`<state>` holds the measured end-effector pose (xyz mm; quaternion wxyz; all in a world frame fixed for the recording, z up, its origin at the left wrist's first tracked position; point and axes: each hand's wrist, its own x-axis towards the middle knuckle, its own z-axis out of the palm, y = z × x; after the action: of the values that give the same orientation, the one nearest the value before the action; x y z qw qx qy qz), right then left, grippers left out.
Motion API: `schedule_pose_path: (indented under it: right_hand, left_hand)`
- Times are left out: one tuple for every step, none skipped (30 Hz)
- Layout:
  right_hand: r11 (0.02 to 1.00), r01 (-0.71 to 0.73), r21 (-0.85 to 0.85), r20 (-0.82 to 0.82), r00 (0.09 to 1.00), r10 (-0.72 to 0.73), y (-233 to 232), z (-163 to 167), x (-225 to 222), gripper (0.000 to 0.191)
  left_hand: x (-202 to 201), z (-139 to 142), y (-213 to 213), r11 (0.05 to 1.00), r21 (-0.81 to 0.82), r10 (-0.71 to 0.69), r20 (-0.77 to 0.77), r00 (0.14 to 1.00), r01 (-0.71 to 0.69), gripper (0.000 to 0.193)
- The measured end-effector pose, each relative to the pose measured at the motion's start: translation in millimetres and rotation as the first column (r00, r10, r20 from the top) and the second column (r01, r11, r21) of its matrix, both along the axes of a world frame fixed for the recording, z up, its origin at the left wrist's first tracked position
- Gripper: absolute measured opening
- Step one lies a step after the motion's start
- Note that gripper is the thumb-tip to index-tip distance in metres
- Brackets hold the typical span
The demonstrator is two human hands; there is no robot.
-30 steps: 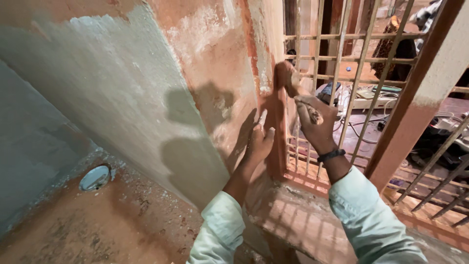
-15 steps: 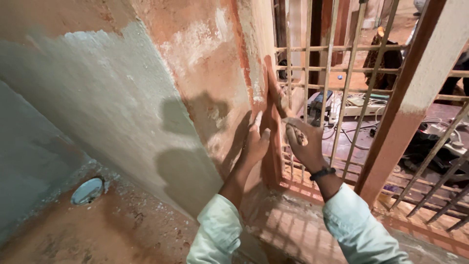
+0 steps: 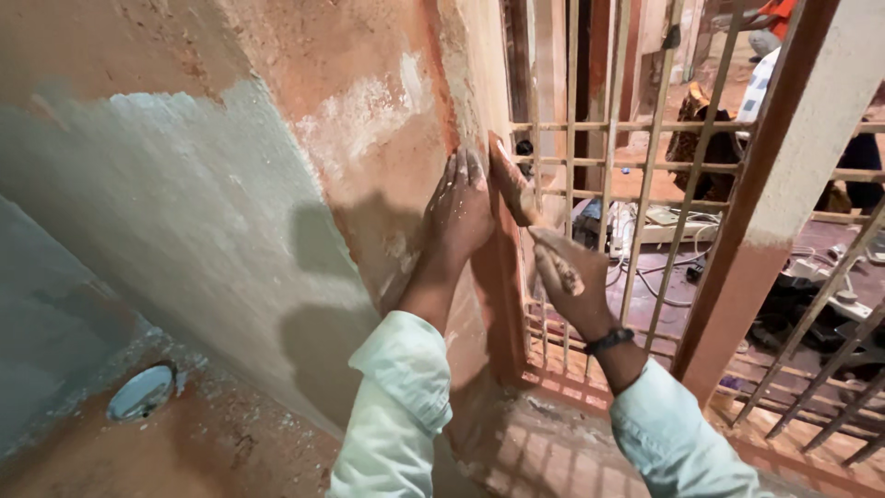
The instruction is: The person uses a paintbrush to apply reddish-brown paint to a wall corner and adjacent vertical surface. The person repeatedly dips the brush and paints the same narrow section near a metal grate, working from the upper corner down to the lower edge.
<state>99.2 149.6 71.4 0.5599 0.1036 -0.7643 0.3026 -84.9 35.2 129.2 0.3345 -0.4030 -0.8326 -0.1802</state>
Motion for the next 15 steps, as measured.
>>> schedule_pose_path:
  right_hand:
    - [1.000,0.000,-0.023,0.037,0.999,0.001,-1,0,2,0.027]
    - [0.999,0.000,-0.045,0.076,0.997,0.003,-3,0,6,0.028]
    - [0.998,0.000,-0.068,0.117,0.993,0.007,-4,0,10,0.029]
    - [0.996,0.013,-0.084,0.114,0.993,-0.003,-5,0,13,0.028]
    - [0.994,0.023,-0.102,0.109,0.994,-0.012,-6,-1,15,0.028]
    - [0.992,0.035,-0.122,0.103,0.994,-0.022,-7,0,16,0.027]
    - [0.996,0.056,-0.063,0.013,0.998,-0.055,-8,1,15,0.026]
    - [0.997,0.083,0.000,-0.077,0.994,-0.082,-8,2,14,0.026]
    - [0.992,0.113,0.061,-0.166,0.981,-0.102,-9,4,10,0.025]
    - [0.993,0.116,0.029,-0.133,0.985,-0.111,-9,5,6,0.025]
    - [0.993,0.119,-0.004,-0.100,0.988,-0.119,-9,7,1,0.025]
    - [0.992,0.123,-0.033,-0.072,0.990,-0.125,-10,7,-3,0.025]
    - [0.996,0.092,-0.018,-0.054,0.994,-0.093,-9,8,-6,0.026]
    - [0.998,0.062,-0.005,-0.033,0.998,-0.062,-10,7,-7,0.027]
    - [0.999,0.032,0.005,-0.014,0.999,-0.032,-9,6,-6,0.028]
  left_hand:
    - [-2,0,0,1.000,-0.023,0.007,-0.030,1.000,-0.008,0.069]
    - [-5,-2,0,0.999,-0.045,0.013,-0.057,0.998,-0.016,0.068]
    - [-6,-4,1,0.997,-0.067,0.020,-0.083,0.996,-0.026,0.066]
    - [-8,-7,1,0.998,-0.063,0.015,-0.095,0.995,-0.021,0.065]
    - [-10,-8,1,0.998,-0.062,0.010,-0.109,0.994,-0.017,0.064]
    - [-12,-9,1,0.998,-0.061,0.004,-0.125,0.992,-0.012,0.064]
    - [-13,-10,1,0.996,-0.086,0.013,-0.123,0.992,-0.023,0.064]
    - [-14,-10,2,0.994,-0.107,0.021,-0.119,0.993,-0.033,0.064]
    - [-14,-11,1,0.991,-0.128,0.029,-0.113,0.993,-0.044,0.064]
    - [-14,-12,0,0.990,-0.132,0.022,-0.132,0.991,-0.040,0.065]
    - [-14,-12,-1,0.990,-0.138,0.015,-0.151,0.988,-0.036,0.066]
    - [-15,-12,-2,0.989,-0.141,0.009,-0.175,0.985,-0.034,0.067]
    - [-15,-13,-2,0.994,-0.110,-0.008,-0.140,0.990,-0.008,0.067]
    - [-16,-13,-3,0.997,-0.081,-0.027,-0.104,0.994,0.018,0.068]
    - [-17,-13,-3,0.998,-0.051,-0.047,-0.069,0.996,0.044,0.068]
